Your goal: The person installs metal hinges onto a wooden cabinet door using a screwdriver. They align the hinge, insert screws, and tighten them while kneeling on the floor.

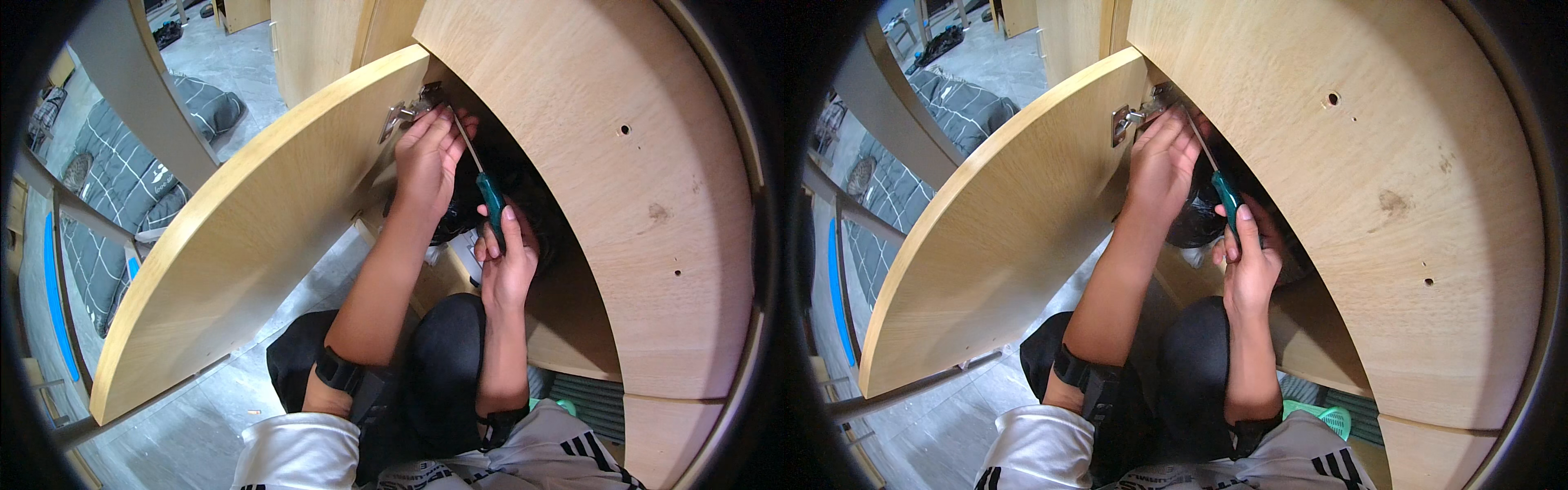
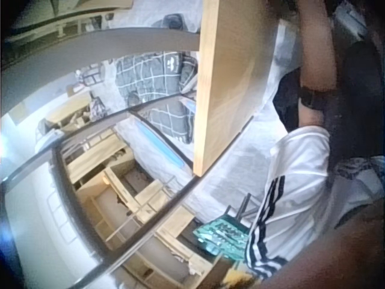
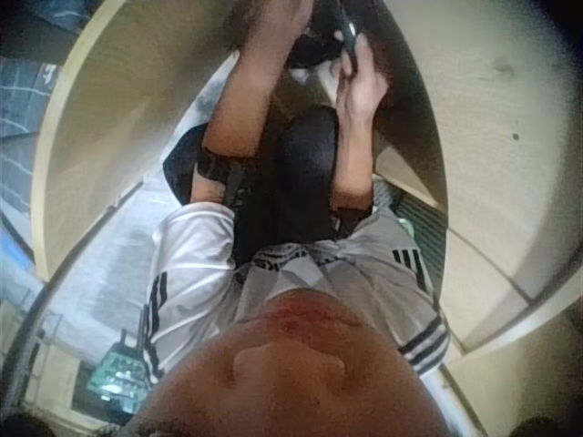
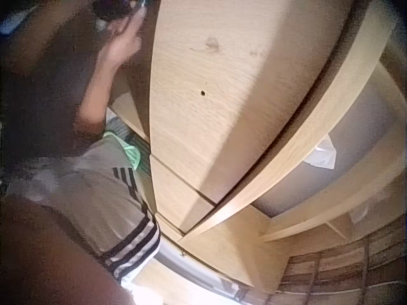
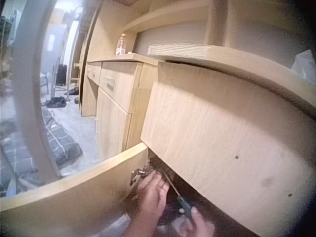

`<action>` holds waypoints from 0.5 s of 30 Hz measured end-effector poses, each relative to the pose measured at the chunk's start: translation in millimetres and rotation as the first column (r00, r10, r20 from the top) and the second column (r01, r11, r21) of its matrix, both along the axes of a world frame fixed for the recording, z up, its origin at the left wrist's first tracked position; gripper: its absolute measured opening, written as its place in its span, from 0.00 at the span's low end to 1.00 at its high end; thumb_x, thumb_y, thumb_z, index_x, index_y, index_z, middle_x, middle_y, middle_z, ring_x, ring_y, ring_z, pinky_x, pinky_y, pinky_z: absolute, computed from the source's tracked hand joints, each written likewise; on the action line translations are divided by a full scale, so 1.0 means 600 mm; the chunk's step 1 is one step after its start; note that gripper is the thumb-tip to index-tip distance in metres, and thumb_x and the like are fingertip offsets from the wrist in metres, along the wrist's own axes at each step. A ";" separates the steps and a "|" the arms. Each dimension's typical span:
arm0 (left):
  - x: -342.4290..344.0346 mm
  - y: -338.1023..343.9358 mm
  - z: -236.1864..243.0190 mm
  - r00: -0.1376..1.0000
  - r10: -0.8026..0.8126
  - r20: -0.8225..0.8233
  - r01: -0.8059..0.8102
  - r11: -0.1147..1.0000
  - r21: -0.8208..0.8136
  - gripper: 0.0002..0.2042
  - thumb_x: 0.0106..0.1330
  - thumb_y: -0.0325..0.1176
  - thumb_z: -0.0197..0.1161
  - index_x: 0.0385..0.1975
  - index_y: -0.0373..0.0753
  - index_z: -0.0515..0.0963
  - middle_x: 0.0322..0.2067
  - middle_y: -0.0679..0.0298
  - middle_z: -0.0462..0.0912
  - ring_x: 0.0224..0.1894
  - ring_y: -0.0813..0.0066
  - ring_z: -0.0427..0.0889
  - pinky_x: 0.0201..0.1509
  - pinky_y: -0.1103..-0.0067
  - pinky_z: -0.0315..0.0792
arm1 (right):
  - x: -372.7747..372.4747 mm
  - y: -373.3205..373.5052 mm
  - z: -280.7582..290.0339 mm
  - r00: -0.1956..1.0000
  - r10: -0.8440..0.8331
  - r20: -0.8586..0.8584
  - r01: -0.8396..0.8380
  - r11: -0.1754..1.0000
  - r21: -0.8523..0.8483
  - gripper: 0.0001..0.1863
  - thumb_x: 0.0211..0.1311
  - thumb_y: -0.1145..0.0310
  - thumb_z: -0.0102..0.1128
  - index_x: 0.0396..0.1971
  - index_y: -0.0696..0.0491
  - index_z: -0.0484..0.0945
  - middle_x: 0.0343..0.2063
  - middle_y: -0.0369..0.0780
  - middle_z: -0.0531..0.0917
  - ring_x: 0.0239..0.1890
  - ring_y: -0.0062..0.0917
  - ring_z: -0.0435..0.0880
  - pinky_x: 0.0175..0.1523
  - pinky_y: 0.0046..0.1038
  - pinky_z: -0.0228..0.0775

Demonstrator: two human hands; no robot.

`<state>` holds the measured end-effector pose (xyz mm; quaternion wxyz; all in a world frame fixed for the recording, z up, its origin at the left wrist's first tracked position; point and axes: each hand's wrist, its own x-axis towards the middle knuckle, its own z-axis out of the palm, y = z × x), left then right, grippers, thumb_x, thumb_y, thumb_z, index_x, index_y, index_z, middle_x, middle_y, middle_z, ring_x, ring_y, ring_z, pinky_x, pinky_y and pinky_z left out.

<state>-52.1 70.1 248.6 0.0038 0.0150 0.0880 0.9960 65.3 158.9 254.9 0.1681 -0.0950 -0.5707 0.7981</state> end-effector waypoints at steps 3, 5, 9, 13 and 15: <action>-0.002 0.002 -0.002 1.000 -0.004 0.003 0.004 1.000 0.011 0.10 0.67 0.25 0.55 0.45 0.28 0.70 0.39 0.53 0.78 0.42 0.60 0.81 0.50 0.70 0.77 | -0.005 -0.003 0.001 1.000 0.006 0.003 -0.007 1.000 0.016 0.19 0.68 0.64 0.51 0.51 0.62 0.70 0.38 0.45 0.81 0.18 0.10 0.59 0.22 0.15 0.58; -0.004 0.001 -0.003 1.000 -0.008 -0.002 0.008 1.000 0.018 0.10 0.67 0.25 0.55 0.45 0.28 0.71 0.39 0.53 0.78 0.42 0.61 0.81 0.49 0.70 0.77 | -0.008 -0.006 0.002 1.000 0.002 0.004 -0.002 1.000 0.022 0.19 0.68 0.65 0.51 0.52 0.62 0.70 0.38 0.45 0.81 0.17 0.10 0.59 0.22 0.15 0.57; -0.008 0.002 -0.005 1.000 -0.009 -0.005 0.009 0.999 0.034 0.09 0.67 0.25 0.54 0.43 0.29 0.71 0.38 0.53 0.79 0.41 0.62 0.81 0.49 0.70 0.77 | -0.012 -0.009 0.007 1.000 -0.003 0.022 0.002 0.999 0.039 0.19 0.68 0.65 0.51 0.52 0.62 0.69 0.37 0.45 0.81 0.17 0.10 0.59 0.21 0.15 0.57; -0.008 0.003 -0.005 1.000 -0.002 0.005 0.002 0.999 0.042 0.08 0.67 0.25 0.54 0.42 0.30 0.72 0.38 0.53 0.79 0.41 0.62 0.81 0.49 0.70 0.77 | -0.016 -0.006 0.009 1.000 -0.001 0.013 0.000 1.000 0.010 0.18 0.66 0.66 0.55 0.50 0.61 0.72 0.36 0.46 0.82 0.15 0.10 0.60 0.19 0.17 0.60; -0.007 0.003 -0.005 1.000 -0.001 -0.001 0.001 0.999 0.046 0.08 0.67 0.25 0.54 0.42 0.30 0.72 0.38 0.53 0.79 0.41 0.62 0.81 0.49 0.70 0.77 | -0.018 -0.004 0.010 1.000 -0.005 0.021 0.004 1.000 0.020 0.18 0.66 0.66 0.55 0.50 0.61 0.72 0.36 0.46 0.82 0.15 0.10 0.60 0.19 0.17 0.60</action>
